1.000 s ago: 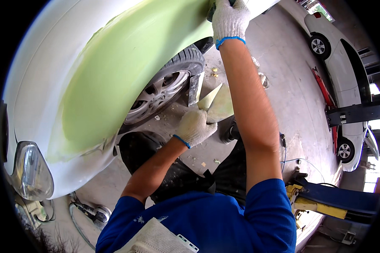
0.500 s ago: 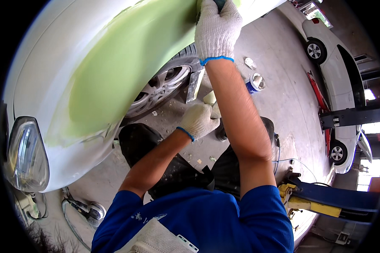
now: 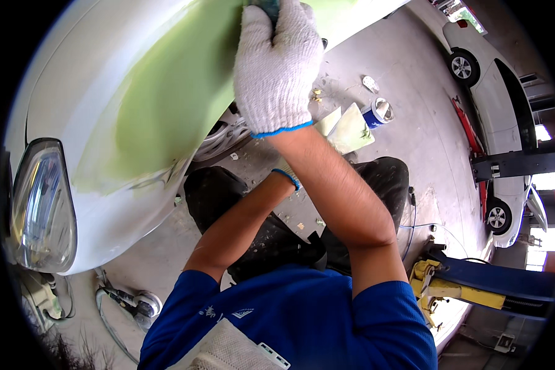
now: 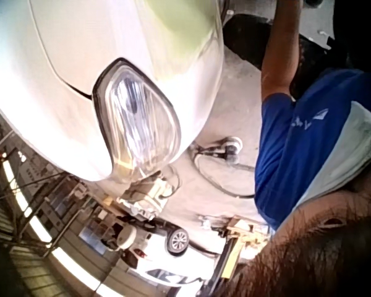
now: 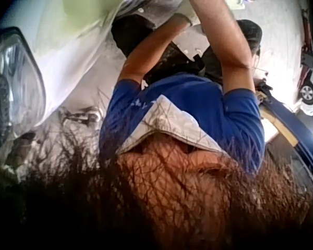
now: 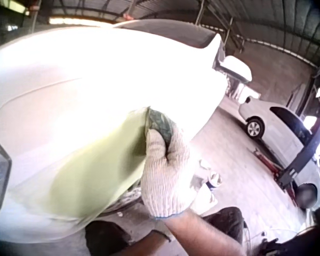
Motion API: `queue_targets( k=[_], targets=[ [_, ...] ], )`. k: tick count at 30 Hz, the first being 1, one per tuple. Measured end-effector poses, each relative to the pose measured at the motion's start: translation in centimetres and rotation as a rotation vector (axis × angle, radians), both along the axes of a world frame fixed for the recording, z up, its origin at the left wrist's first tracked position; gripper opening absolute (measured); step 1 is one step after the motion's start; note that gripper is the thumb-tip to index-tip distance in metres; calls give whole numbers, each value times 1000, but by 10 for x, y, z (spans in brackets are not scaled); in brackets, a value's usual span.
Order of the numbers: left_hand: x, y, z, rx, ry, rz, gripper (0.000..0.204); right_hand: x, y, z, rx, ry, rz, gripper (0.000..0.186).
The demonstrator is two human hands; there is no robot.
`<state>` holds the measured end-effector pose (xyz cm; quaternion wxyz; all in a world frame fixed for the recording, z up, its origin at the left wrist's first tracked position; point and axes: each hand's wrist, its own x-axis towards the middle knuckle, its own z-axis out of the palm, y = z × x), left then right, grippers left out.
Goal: The person applies a light green body filler to the front fender of a white car using a spreader and a small container. They repeatedly scoop filler and smooth it over the curved surface near the wheel arch.
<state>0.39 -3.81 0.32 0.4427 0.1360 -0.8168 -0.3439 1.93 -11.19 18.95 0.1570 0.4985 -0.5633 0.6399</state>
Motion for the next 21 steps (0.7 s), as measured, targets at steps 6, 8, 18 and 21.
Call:
queue_targets(
  k=[6, 8, 18, 21],
  targets=[
    [-2, -6, -17, 56, -71, 38, 29, 56, 16, -4, -23, 66, 18, 37],
    [7, -3, 5, 187, -297, 52, 29, 76, 22, -2, -35, 89, 24, 37],
    [13, -13, 17, 223, -527, 61, 31, 151, 66, -9, 173, 72, 236, 50],
    [6, -17, 12, 211, -486, 35, 32, 157, 76, -18, 240, 81, 297, 48]
  ],
)
